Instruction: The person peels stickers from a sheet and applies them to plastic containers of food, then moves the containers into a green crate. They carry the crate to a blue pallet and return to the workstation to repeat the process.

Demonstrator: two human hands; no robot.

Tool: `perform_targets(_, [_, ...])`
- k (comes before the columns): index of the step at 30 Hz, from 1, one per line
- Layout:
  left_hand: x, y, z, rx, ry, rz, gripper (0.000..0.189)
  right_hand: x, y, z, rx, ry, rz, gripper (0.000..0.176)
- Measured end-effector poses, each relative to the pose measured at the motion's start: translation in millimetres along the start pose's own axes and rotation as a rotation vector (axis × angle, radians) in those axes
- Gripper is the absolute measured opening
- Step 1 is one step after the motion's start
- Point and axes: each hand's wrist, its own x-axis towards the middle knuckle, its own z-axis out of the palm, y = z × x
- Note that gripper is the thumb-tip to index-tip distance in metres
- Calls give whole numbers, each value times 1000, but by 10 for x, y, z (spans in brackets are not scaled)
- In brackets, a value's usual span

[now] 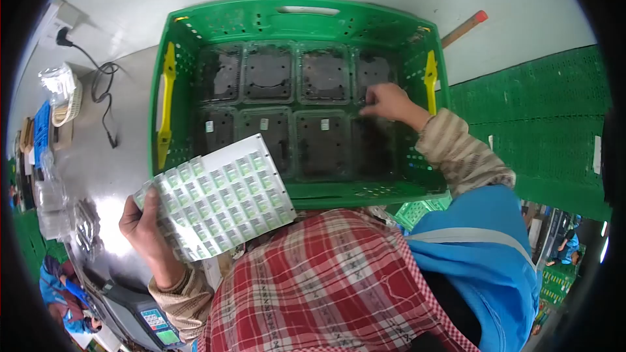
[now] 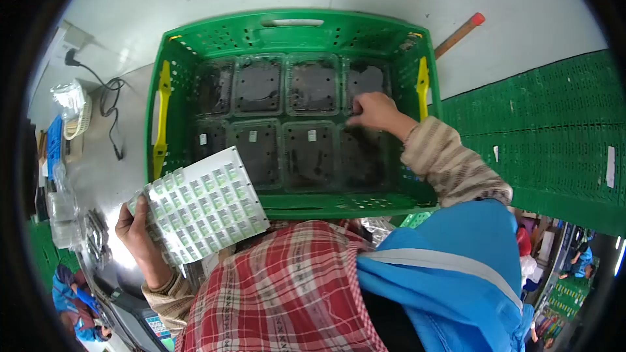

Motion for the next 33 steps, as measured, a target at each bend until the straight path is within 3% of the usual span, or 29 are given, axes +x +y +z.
perform_targets(1, [15, -54, 1, 10, 12, 0, 7, -62, 111, -70, 142, -143, 17, 33])
perform_targets(4, [62, -96, 71, 0, 7, 6, 8, -60, 117, 21, 203, -298, -3, 32])
perform_targets(5, [75, -113, 101, -7, -13, -8, 7, -56, 120, 57, 198, -293, -2, 32])
perform_targets(8, [116, -154, 115, -19, -56, -9, 7, -86, 117, -23, -334, -13, -68, 37])
perform_targets(11, [72, -88, 80, -20, -53, -5, 7, 98, 218, -325, -308, -66, 70, 41])
perform_targets(12, [45, -45, 71, -15, -27, -14, 7, 190, 236, -460, -163, -51, 75, 39])
perform_targets(15, [6, 11, 86, -24, -8, -35, 6, 605, 330, -812, 37, -13, -66, 30])
perform_targets(16, [24, -16, 58, -20, -23, -30, 6, 729, 298, -857, 58, -64, -29, 30])
perform_targets(22, [17, 54, 39, -3, -9, -43, 7, 1050, 627, -574, -158, -30, -196, 34])
perform_targets(25, [-12, 82, 15, 20, -19, -12, 8, 935, 336, -701, -367, 54, -205, 39])
perform_targets(27, [-29, 88, 103, 19, -3, -17, 9, 999, 141, -693, -199, 54, -219, 44])
perform_targets(28, [-16, 71, 146, 26, -15, -16, 9, 1080, -6, -714, 51, -62, -237, 40])
perform_targets(29, [-2, 59, 188, 33, -27, -15, 9, 1211, -95, -642, 54, -68, -246, 40])
perform_targets(31, [20, 75, 256, 5, -38, -39, 8, 1448, -217, -519, 345, -196, -282, 32])
perform_targets(33, [-6, 148, 288, 28, -35, -36, 8, 1646, -288, -379, 281, -156, -377, 32])
